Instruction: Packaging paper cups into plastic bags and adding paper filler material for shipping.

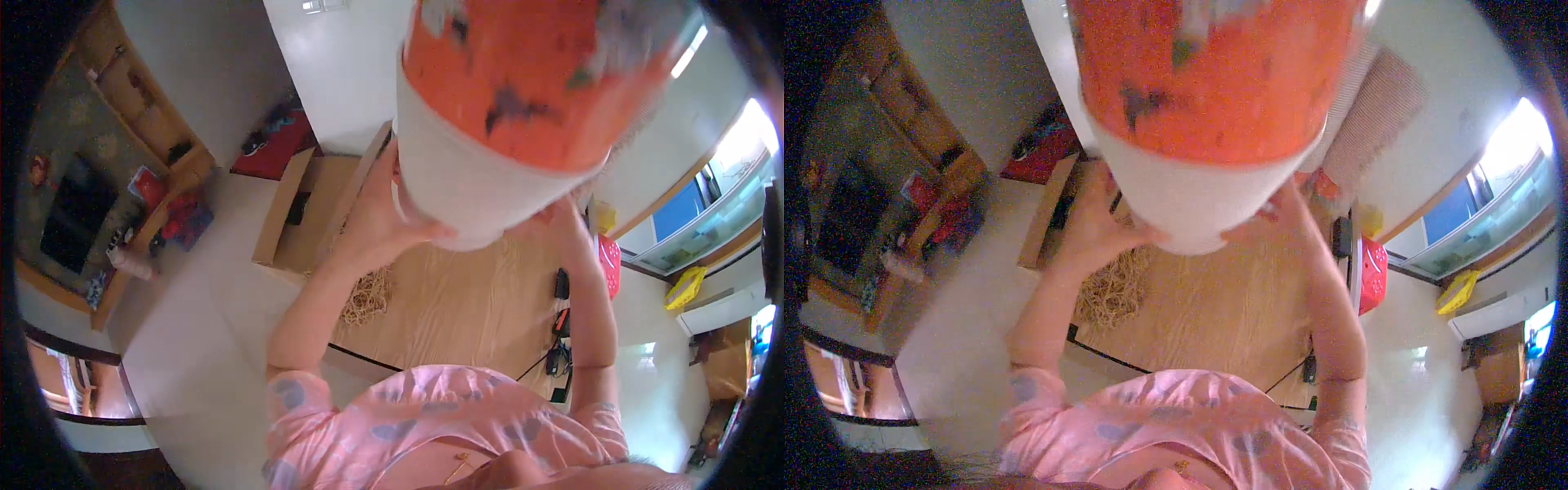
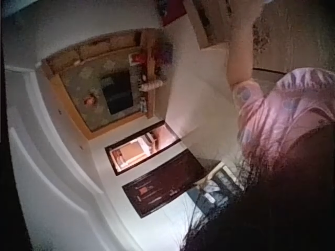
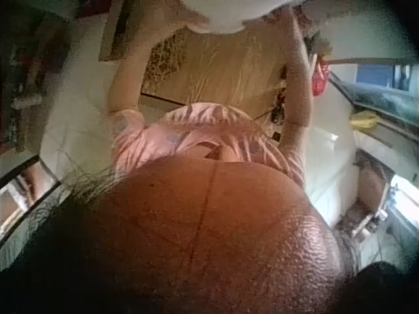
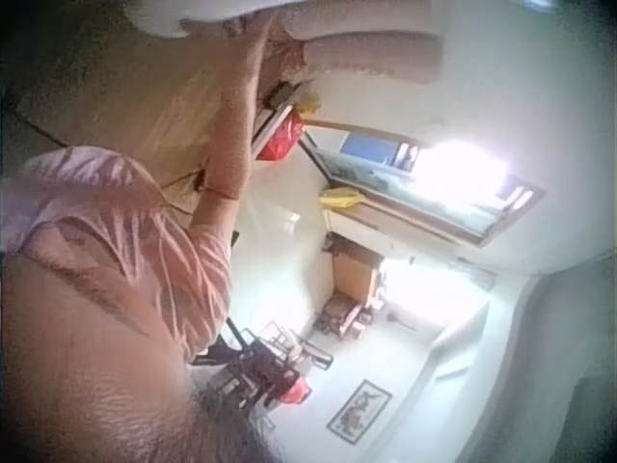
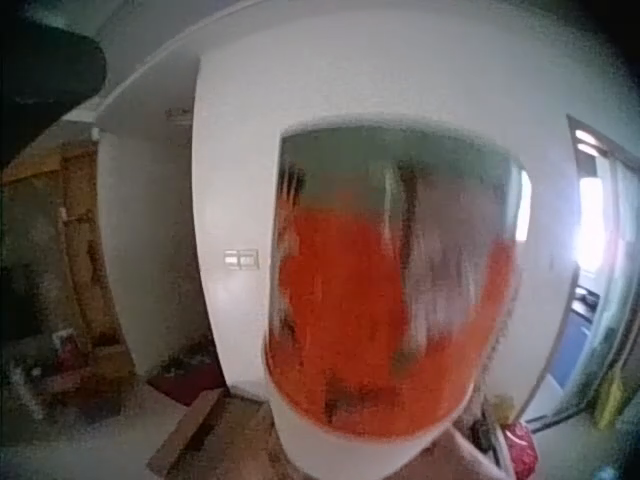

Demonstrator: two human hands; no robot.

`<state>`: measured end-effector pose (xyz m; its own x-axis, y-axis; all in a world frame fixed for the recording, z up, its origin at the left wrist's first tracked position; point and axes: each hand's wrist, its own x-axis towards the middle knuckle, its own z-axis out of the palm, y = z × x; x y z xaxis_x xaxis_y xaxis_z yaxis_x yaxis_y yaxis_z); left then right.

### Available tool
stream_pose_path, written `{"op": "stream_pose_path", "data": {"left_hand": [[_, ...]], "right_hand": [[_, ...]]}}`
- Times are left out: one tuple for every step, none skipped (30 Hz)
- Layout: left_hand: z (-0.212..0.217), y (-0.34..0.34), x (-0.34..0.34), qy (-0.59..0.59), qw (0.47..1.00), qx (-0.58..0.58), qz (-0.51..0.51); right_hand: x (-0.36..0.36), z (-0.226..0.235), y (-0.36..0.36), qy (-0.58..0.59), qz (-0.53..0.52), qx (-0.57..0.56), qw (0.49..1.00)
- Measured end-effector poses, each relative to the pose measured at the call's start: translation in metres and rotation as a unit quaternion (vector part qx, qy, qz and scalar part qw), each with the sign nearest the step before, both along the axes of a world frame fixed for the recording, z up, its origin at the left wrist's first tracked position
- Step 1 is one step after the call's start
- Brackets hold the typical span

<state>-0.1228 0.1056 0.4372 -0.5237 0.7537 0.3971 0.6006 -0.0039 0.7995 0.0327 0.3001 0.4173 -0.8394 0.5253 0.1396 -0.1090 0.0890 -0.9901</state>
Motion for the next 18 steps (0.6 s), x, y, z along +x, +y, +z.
{"op": "stream_pose_path", "data": {"left_hand": [[-0.015, -0.001, 0.008, 0.055, 0.998, -0.002, 0.003], [-0.031, -0.001, 0.014, 0.001, 1.0, -0.017, -0.017], [-0.049, -0.004, 0.021, -0.05, 0.998, -0.034, -0.031], [-0.077, -0.005, 0.025, -0.043, 0.998, -0.043, -0.028], [-0.1, -0.01, 0.028, -0.043, 0.998, -0.046, -0.028], [-0.123, -0.011, 0.028, -0.065, 0.994, -0.068, -0.054], [-0.147, -0.011, 0.027, -0.088, 0.989, -0.088, -0.08], [-0.175, -0.014, 0.027, -0.088, 0.989, -0.09, -0.077], [-0.201, -0.018, 0.028, -0.082, 0.992, -0.083, -0.057], [-0.214, -0.016, 0.03, -0.078, 0.993, -0.074, -0.044], [-0.225, -0.016, 0.03, -0.081, 0.993, -0.073, -0.045], [-0.23, -0.016, 0.029, -0.106, 0.989, -0.093, -0.048], [-0.235, -0.014, 0.028, -0.131, 0.984, -0.112, -0.054], [-0.244, -0.012, 0.024, -0.132, 0.984, -0.11, -0.054], [-0.256, -0.009, 0.019, -0.14, 0.985, -0.067, -0.075], [-0.267, -0.006, 0.015, -0.147, 0.984, -0.025, -0.096], [-0.282, -0.001, 0.01, -0.147, 0.984, -0.022, -0.095], [-0.29, 0.002, 0.008, -0.157, 0.982, -0.007, -0.101]], "right_hand": [[0.011, -0.009, -0.01, 0.03, 0.001, 0.103, 0.994], [0.02, -0.02, -0.017, 0.058, 0.002, 0.204, 0.977], [0.027, -0.049, -0.013, 0.018, 0.032, 0.202, 0.979], [0.037, -0.084, -0.002, -0.026, 0.058, 0.201, 0.978], [0.047, -0.108, 0.001, -0.079, 0.11, 0.207, 0.969], [0.053, -0.133, -0.007, -0.052, 0.075, 0.103, 0.99], [0.059, -0.155, -0.014, -0.025, 0.038, -0.001, 0.999], [0.059, -0.174, -0.016, -0.086, 0.02, 0.1, 0.991], [0.057, -0.188, -0.021, -0.071, 0.024, 0.146, 0.986], [0.058, -0.203, -0.023, -0.059, 0.021, 0.193, 0.979], [0.059, -0.217, -0.023, -0.043, 0.038, 0.161, 0.985], [0.055, -0.23, -0.027, -0.044, 0.04, 0.16, 0.985], [0.048, -0.24, -0.032, -0.02, 0.016, 0.103, 0.994], [0.044, -0.252, -0.035, 0.005, -0.008, 0.047, 0.999], [0.04, -0.272, -0.032, 0.004, -0.004, 0.048, 0.999], [0.038, -0.297, -0.028, -0.014, -0.015, 0.049, 0.999], [0.037, -0.316, -0.024, -0.033, -0.026, 0.05, 0.998], [0.034, -0.323, -0.026, -0.034, -0.023, 0.051, 0.998]]}}
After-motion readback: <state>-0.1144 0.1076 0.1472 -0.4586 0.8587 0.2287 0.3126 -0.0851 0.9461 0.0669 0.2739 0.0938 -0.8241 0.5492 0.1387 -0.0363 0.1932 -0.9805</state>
